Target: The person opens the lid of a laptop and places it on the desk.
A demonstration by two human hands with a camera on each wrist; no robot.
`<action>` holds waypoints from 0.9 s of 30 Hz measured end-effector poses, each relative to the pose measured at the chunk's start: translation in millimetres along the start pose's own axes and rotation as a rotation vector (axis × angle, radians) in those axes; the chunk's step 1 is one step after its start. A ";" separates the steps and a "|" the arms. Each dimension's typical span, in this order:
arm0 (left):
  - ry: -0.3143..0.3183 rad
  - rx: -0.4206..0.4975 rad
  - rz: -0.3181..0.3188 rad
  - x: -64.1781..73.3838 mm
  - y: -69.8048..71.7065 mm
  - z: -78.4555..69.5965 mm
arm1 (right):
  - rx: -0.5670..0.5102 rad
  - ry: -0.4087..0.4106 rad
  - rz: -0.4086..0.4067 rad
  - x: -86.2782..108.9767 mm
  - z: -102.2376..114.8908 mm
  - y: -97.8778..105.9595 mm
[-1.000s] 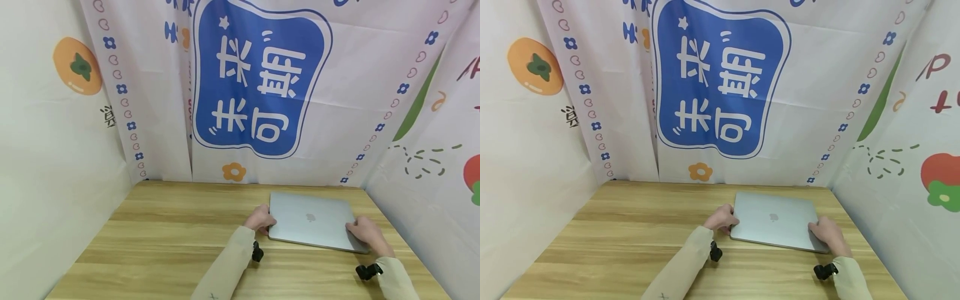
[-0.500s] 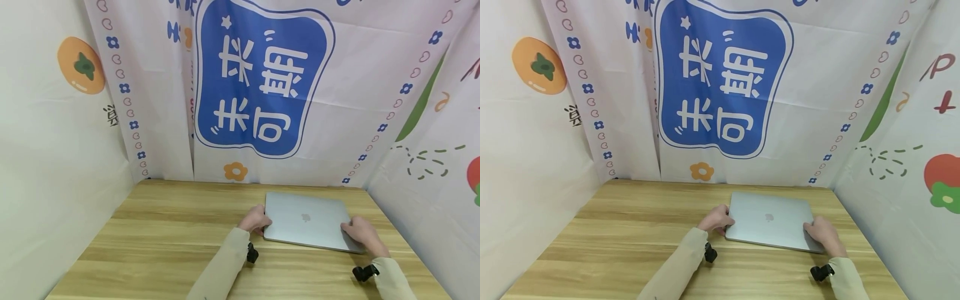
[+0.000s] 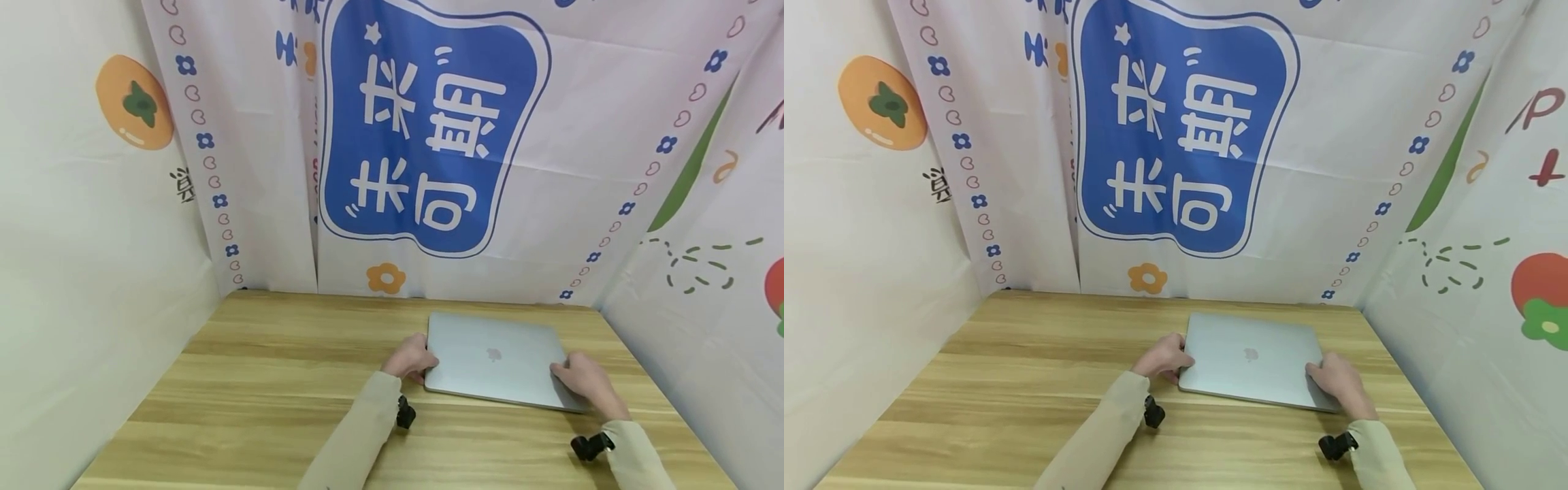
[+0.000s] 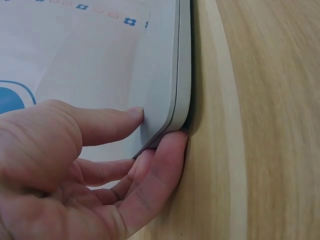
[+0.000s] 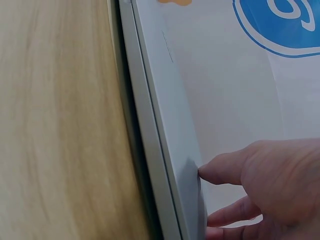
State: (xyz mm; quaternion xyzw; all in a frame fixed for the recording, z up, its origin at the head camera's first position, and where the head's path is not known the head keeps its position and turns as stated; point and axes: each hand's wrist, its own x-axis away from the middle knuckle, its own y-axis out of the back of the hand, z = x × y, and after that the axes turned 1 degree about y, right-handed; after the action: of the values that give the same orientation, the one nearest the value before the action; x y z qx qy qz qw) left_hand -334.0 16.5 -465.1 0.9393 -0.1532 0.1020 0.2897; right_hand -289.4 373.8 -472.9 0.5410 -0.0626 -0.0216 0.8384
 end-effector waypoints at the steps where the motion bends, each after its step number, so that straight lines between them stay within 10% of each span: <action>1: -0.001 -0.002 -0.002 0.3 0.5 0.3 | 0.003 -0.001 0.001 -0.1 1.0 0.1; 27: 0.013 0.012 0.009 1.7 14.0 10.8 | -0.008 0.015 0.007 -0.1 12.5 -6.9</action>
State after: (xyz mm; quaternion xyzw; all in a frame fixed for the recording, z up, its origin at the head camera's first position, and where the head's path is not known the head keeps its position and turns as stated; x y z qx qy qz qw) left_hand -336.2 -1.1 -466.3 0.9396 -0.1549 0.1102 0.2845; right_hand -290.9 359.6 -474.1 0.5375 -0.0582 -0.0150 0.8411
